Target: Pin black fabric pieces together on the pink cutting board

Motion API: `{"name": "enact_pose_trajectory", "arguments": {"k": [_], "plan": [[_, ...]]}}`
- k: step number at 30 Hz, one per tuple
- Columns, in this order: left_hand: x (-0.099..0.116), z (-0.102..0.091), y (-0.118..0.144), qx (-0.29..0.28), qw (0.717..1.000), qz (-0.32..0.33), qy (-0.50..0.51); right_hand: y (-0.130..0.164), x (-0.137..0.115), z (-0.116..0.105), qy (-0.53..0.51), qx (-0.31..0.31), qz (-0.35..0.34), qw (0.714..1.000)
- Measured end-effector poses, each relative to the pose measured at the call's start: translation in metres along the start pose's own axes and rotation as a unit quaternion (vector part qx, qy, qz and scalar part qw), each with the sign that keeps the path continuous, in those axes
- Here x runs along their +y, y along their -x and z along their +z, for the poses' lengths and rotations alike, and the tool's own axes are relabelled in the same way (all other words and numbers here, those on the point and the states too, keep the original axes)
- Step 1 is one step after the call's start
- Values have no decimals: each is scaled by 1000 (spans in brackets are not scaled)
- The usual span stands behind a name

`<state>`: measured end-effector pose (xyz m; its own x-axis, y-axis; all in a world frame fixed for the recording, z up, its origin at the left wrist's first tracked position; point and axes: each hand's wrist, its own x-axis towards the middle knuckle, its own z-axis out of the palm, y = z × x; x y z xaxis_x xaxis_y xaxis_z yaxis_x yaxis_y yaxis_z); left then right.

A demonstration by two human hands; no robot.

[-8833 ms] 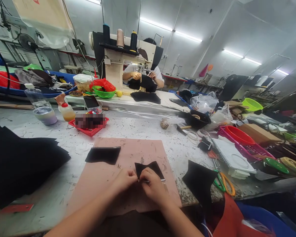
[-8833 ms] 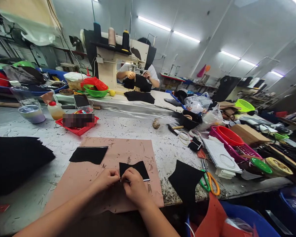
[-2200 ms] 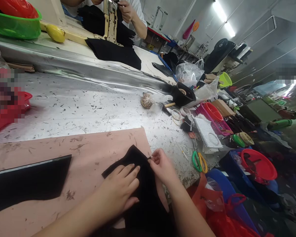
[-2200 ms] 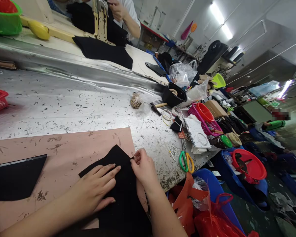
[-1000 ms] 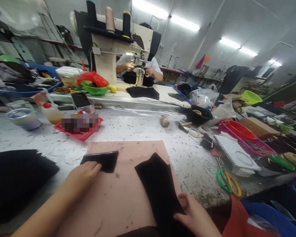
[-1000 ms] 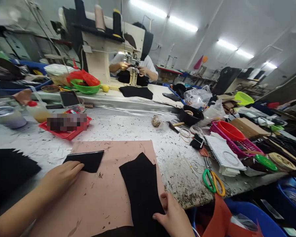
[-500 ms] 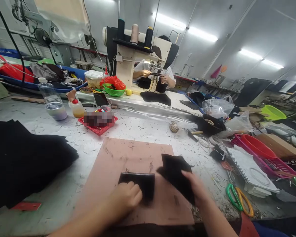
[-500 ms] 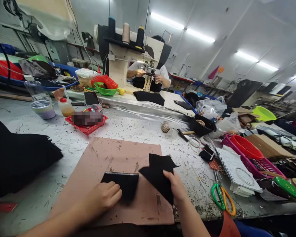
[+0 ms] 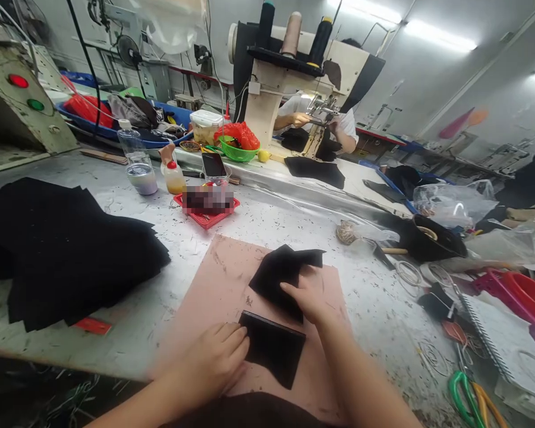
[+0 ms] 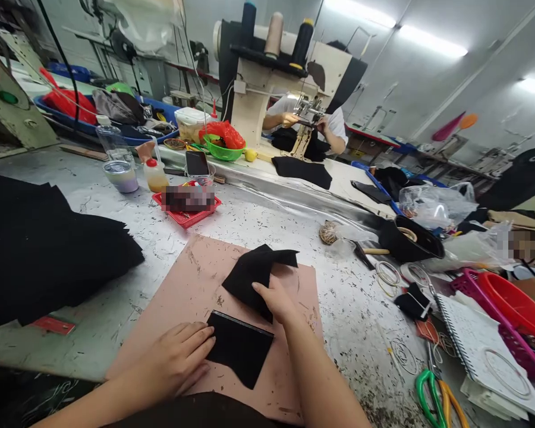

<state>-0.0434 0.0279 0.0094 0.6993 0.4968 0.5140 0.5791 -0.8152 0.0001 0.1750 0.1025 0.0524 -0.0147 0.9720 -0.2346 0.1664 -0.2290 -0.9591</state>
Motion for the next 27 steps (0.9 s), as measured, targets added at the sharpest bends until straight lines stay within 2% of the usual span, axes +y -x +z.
{"name": "enact_pose_trajectory", "arguments": {"k": [6,15,19,27], "plan": [[1,10,3,-21,999,-13,-22,18,13,-12,53,-60,-8,997],[1,9,0,-20,999,7,-46,16,17,-2,104,-119,-33,987],[1,10,0,-9,999,7,-44,15,18,-3,105,-122,-46,986],[2,11,0,-15,999,-1,-35,17,13,-3,90,-76,-45,992]]}}
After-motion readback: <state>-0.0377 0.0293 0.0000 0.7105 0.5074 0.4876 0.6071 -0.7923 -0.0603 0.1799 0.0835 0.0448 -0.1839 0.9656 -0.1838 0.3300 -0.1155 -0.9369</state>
